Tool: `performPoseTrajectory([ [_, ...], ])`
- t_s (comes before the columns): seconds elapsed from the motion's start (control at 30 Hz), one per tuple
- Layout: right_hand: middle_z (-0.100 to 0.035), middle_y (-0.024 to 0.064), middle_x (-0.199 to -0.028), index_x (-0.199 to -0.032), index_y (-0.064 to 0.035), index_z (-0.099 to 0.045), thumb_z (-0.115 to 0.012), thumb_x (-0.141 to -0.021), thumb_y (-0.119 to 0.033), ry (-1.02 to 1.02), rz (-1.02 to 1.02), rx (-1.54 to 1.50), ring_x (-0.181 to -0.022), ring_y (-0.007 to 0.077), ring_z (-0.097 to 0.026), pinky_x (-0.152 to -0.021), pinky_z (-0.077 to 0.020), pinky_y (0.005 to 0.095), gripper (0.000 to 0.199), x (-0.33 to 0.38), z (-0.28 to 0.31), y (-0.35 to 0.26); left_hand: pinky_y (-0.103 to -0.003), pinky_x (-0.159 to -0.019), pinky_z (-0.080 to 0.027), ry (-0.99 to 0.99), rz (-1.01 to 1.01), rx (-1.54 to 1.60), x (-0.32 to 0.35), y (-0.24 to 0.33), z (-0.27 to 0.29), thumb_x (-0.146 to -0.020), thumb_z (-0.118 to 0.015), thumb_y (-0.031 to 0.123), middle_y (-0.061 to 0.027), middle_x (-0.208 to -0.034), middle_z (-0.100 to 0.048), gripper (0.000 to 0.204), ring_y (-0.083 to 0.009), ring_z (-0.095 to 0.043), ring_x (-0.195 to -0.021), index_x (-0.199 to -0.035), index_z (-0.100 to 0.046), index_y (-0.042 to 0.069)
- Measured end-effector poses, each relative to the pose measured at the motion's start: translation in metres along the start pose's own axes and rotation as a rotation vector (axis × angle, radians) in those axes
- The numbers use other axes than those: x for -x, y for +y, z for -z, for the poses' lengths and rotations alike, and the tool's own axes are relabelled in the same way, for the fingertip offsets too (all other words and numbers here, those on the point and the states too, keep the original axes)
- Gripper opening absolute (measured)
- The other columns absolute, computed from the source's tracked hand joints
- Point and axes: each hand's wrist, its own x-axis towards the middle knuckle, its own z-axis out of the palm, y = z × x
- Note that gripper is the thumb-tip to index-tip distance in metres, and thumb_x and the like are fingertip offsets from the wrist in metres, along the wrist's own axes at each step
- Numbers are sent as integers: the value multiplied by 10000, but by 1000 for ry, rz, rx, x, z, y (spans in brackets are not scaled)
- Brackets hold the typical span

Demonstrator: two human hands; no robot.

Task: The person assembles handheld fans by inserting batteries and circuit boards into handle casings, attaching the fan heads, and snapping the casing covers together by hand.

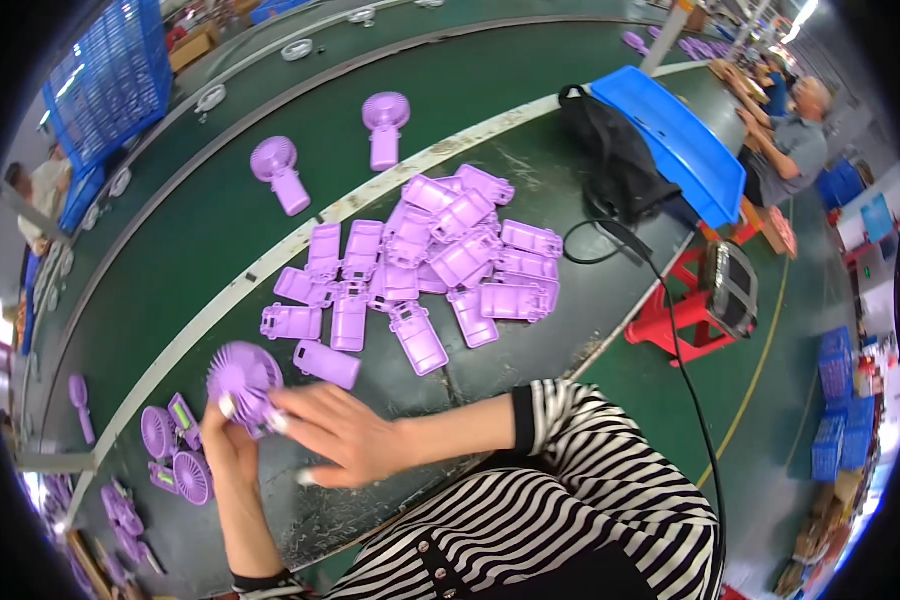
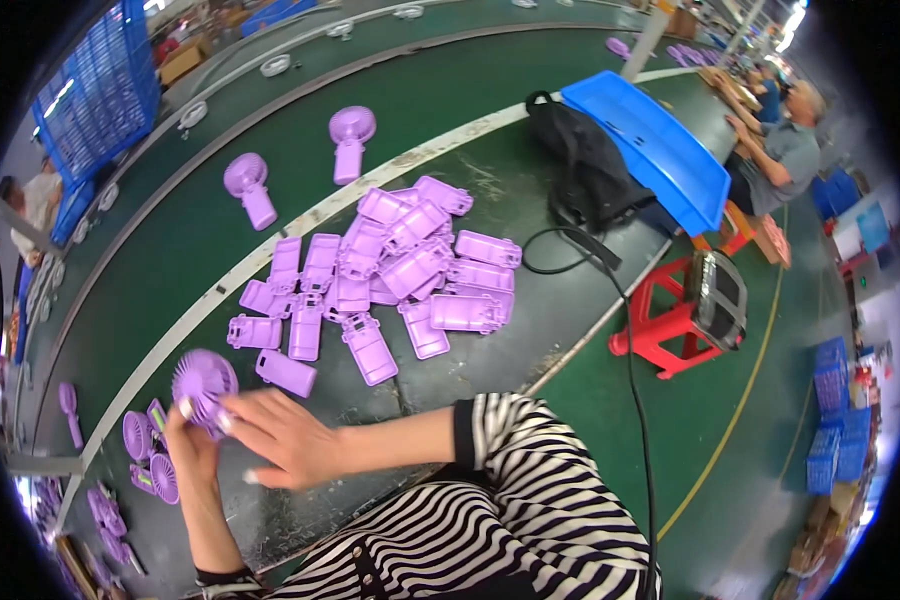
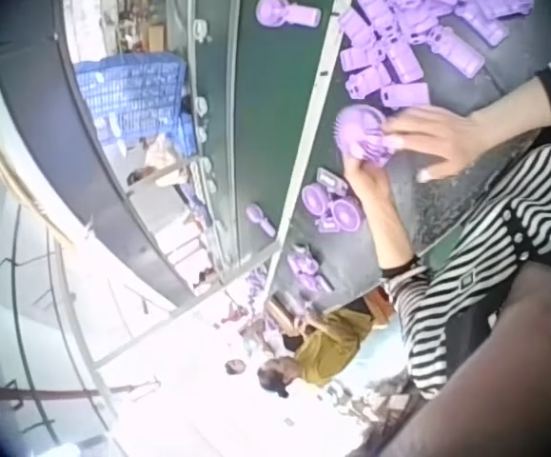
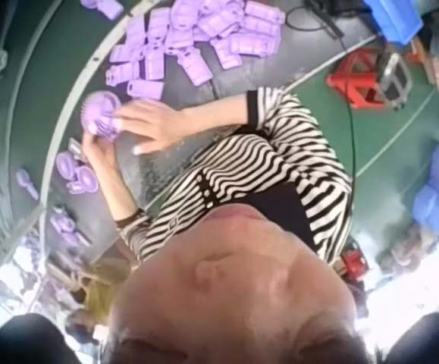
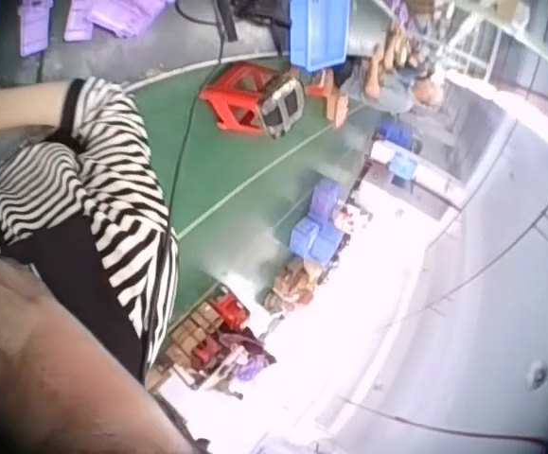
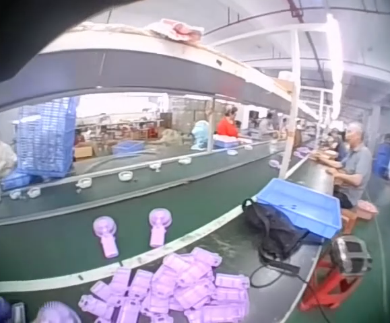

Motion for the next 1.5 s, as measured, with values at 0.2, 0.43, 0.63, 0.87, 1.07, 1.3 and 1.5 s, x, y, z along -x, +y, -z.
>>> performPoseTrajectory([
  [0.2,-488,86,-829,-908,-3,-529,-616,-690,-196,-486,218,-69,-753,222,-489,-600,-418,332,303,79,11,24,-465,-851,-462,-186,-2,71,-81,40,-82,-748,-568,228,-158,-1084,-566,472,-295,-570,-967,-1142,-471,-12],
  [0.43,-478,52,-794,-838,-27,-515,-599,-667,-198,-451,149,-34,-772,198,-489,-592,-430,306,256,90,12,47,-458,-783,-441,-458,129,-143,-191,-21,-277,-688,-625,229,-45,-887,-618,347,-206,-575,-853,-998,-582,80],
  [0.63,-469,28,-804,-797,-65,-499,-541,-679,-161,-362,182,-2,-786,171,-491,-531,-417,265,158,100,-15,49,-631,-890,-341,-545,162,-53,-333,-78,-397,-778,-624,268,-121,-1108,-542,437,-296,-547,-981,-1150,-479,89],
  [0.87,-488,49,-803,-802,-37,-522,-537,-681,-161,-431,117,58,-773,186,-496,-563,-433,268,174,94,1,57,-458,-901,-407,-288,25,-605,-306,-77,-417,-759,-640,415,-206,-1275,-421,725,-328,-464,-1115,-1251,-396,-58],
  [1.07,-479,75,-848,-876,-7,-522,-545,-712,-159,-485,40,-42,-790,208,-502,-610,-449,303,224,88,6,57,-373,-817,-453,-257,-168,-754,-272,-8,-287,-808,-606,372,-122,-1080,-567,499,-229,-555,-1004,-1112,-522,-15],
  [1.3,-470,85,-845,-887,5,-516,-587,-701,-118,-502,-77,-112,-778,228,-505,-631,-451,328,234,87,12,56,-264,-869,-395,338,-476,-1046,-174,82,-45,-840,-581,308,-79,-1063,-613,419,-140,-537,-992,-1137,-576,12],
  [1.5,-481,56,-775,-860,-55,-544,-556,-737,-153,-490,-43,-93,-700,210,-545,-560,-476,325,158,78,-2,46,-287,-877,-417,912,-514,-1315,-15,113,316,-873,-487,235,-138,-1073,-614,371,-183,-572,-990,-1129,-565,-22],
])
